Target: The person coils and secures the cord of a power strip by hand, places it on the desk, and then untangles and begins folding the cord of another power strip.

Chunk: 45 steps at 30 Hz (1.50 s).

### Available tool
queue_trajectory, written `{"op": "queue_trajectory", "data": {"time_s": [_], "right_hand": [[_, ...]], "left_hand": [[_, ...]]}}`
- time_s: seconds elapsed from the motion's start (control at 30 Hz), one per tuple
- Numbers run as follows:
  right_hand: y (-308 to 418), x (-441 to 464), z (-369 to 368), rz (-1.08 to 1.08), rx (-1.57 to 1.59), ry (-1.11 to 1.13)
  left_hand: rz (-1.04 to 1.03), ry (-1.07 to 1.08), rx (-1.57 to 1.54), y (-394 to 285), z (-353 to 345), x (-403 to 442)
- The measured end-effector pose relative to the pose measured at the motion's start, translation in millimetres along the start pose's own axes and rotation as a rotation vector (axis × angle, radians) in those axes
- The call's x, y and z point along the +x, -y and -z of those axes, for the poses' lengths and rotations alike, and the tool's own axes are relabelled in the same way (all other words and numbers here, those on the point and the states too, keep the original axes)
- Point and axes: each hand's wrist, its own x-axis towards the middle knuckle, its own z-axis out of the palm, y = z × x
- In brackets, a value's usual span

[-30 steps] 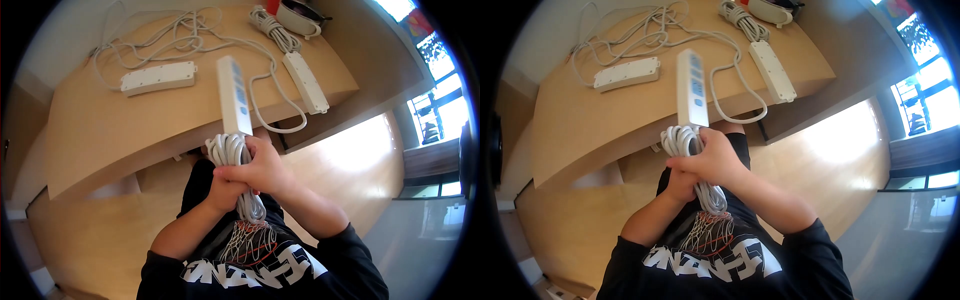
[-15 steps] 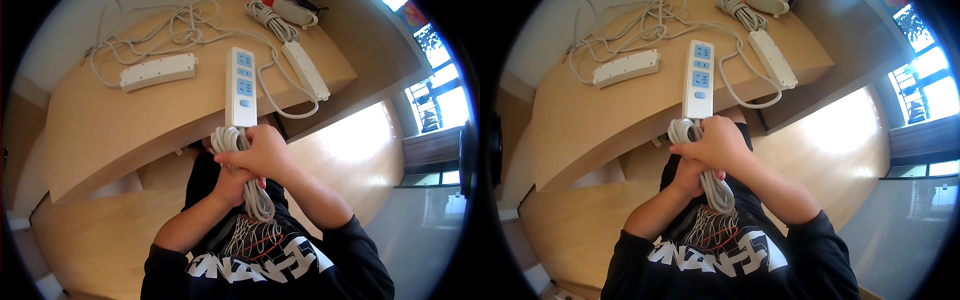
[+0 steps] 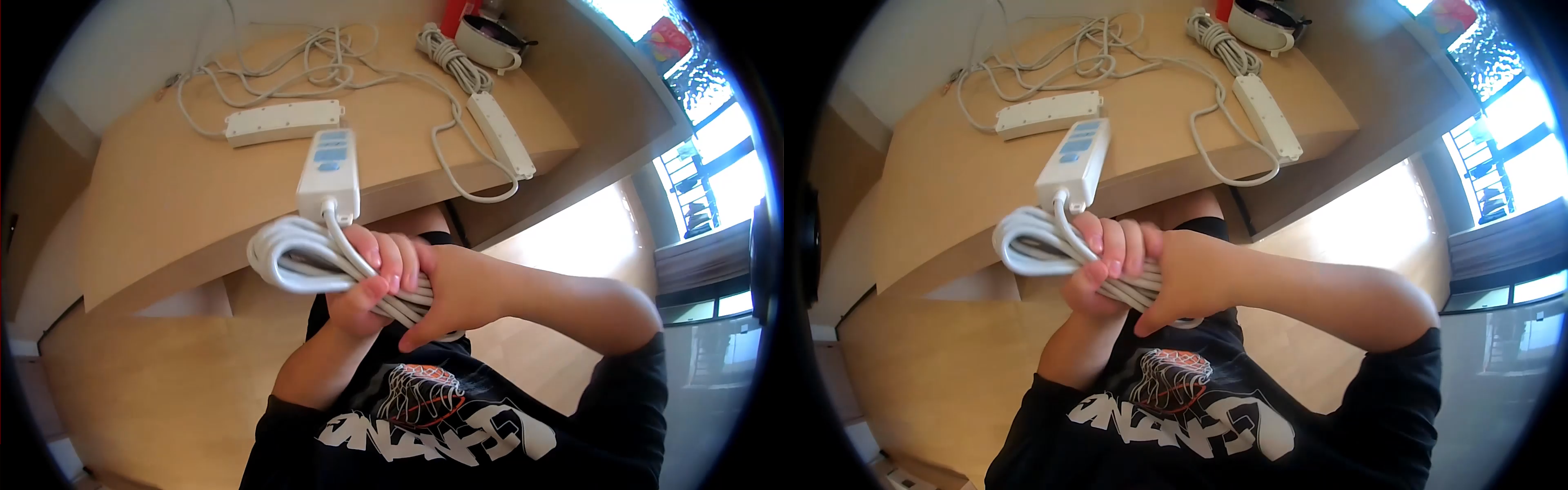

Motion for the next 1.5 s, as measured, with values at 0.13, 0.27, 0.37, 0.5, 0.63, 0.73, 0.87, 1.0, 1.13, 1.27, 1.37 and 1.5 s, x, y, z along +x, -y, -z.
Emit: {"op": "queue_trajectory", "data": {"time_s": [0.13, 0.27, 0.37, 0.5, 0.63, 0.73, 0.87, 1.0, 1.13, 1.27, 1.37, 1.5], "right_hand": [[24, -23, 18, -0.090, -0.436, -0.079], [52, -51, 41, -0.051, -0.910, -0.276], [55, -64, 54, 0.070, -1.208, -0.539], [68, -80, 81, 0.082, -1.529, -0.633], [65, -90, 89, 0.134, -1.713, -0.747], [72, -99, 89, 0.180, -1.799, -0.830], [80, -108, 92, 0.076, -1.824, -0.816], [88, -101, 107, -0.116, -1.698, -0.804], [114, -95, 100, 0.002, -1.605, -0.713], [135, -100, 93, -0.020, -1.542, -0.615], [139, -98, 100, -0.017, -1.584, -0.583], [163, -118, 111, 0.040, -1.650, -0.467]], "left_hand": [[-0.229, 0.026, 0.422, 13, 0, -3], [-0.227, 0.000, 0.596, 15, -20, 9], [0.214, 0.068, 0.650, 29, -27, -5], [0.131, 0.674, 1.106, 6, -58, -45], [-0.223, 0.491, 1.425, -69, -119, 48], [-0.302, 0.505, 1.817, -77, -114, 107], [-0.071, 0.577, 2.229, -76, -109, 122], [0.019, 0.405, 2.412, -78, -110, 114], [-0.112, 0.269, 2.223, -70, -109, 120], [-0.369, 0.267, 2.047, -56, -111, 119], [-0.341, 0.302, 1.814, -38, -97, 123], [-0.332, 0.304, 1.492, -16, -93, 144]]}}
